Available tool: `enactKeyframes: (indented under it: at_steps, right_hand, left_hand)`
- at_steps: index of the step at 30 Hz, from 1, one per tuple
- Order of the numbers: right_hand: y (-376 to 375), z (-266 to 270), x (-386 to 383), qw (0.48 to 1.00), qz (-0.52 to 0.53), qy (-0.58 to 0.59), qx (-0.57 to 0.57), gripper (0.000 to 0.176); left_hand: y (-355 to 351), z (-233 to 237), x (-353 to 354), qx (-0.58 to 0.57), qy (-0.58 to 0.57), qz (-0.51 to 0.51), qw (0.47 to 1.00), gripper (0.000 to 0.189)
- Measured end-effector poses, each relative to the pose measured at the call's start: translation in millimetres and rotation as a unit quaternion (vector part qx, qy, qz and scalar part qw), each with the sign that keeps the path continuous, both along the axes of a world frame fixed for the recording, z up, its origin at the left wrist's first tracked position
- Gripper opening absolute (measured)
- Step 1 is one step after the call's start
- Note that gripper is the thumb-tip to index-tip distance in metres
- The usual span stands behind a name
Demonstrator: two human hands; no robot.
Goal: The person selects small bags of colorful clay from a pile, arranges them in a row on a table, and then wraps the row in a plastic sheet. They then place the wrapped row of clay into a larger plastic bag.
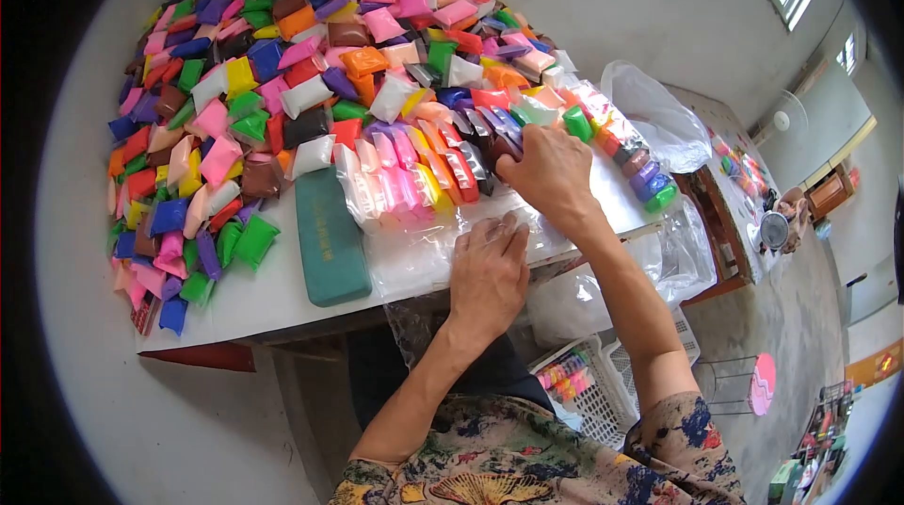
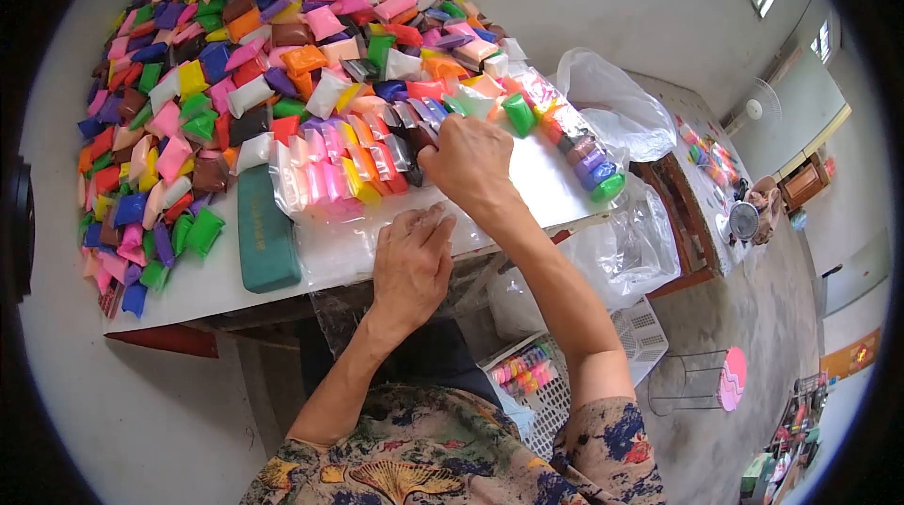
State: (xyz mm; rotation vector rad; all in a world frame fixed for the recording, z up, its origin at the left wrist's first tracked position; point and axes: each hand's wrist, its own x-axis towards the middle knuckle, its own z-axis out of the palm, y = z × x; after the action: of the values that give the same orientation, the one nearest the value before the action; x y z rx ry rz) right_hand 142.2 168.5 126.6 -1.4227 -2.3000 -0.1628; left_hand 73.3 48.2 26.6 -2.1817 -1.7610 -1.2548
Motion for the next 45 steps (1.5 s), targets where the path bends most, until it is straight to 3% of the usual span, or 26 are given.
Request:
enactKeyframes:
  at_steps: [2,5,8,10,12,14,19,25,33,45]
  right_hand:
    - [-4,7,7,1.000,-0.001,0.008,0.010,0.031]
    - [-21,23,33,0.991,-0.018,0.129,0.039,0.037]
    - [-54,25,69,0.938,0.044,0.335,0.072,0.027]
    - [-86,17,91,0.934,0.027,0.347,0.082,0.024]
    - [-118,2,105,0.941,-0.033,0.333,0.041,0.025]
    - [-135,-23,105,0.938,-0.020,0.346,0.014,0.031]
    - [-117,-58,73,0.942,0.038,0.314,0.109,0.033]
    - [-100,-90,50,0.946,-0.025,0.285,0.154,0.033]
    - [-97,-91,47,0.955,-0.101,0.229,0.157,0.030]
    - [-101,-83,54,0.962,-0.083,0.244,0.093,0.031]
  left_hand:
    - [0,0,0,0.000,-0.003,0.003,1.000,0.047]
    - [-2,8,1,-0.014,-0.018,0.005,1.000,0.055]
    - [-1,5,1,0.007,-0.027,0.009,1.000,0.065]
    - [1,5,1,0.030,-0.037,0.012,0.999,0.065]
    - [0,6,0,0.012,-0.038,0.009,0.999,0.069]
    - [-3,10,-1,-0.024,-0.044,0.002,0.999,0.074]
    - [-3,9,0,0.001,-0.052,0.003,0.999,0.078]
    - [-3,10,-1,-0.016,-0.078,0.008,0.997,0.074]
    - [-2,5,0,0.021,-0.129,0.010,0.991,0.055]
    - [-3,9,-2,-0.033,0.000,-0.004,0.999,0.060]
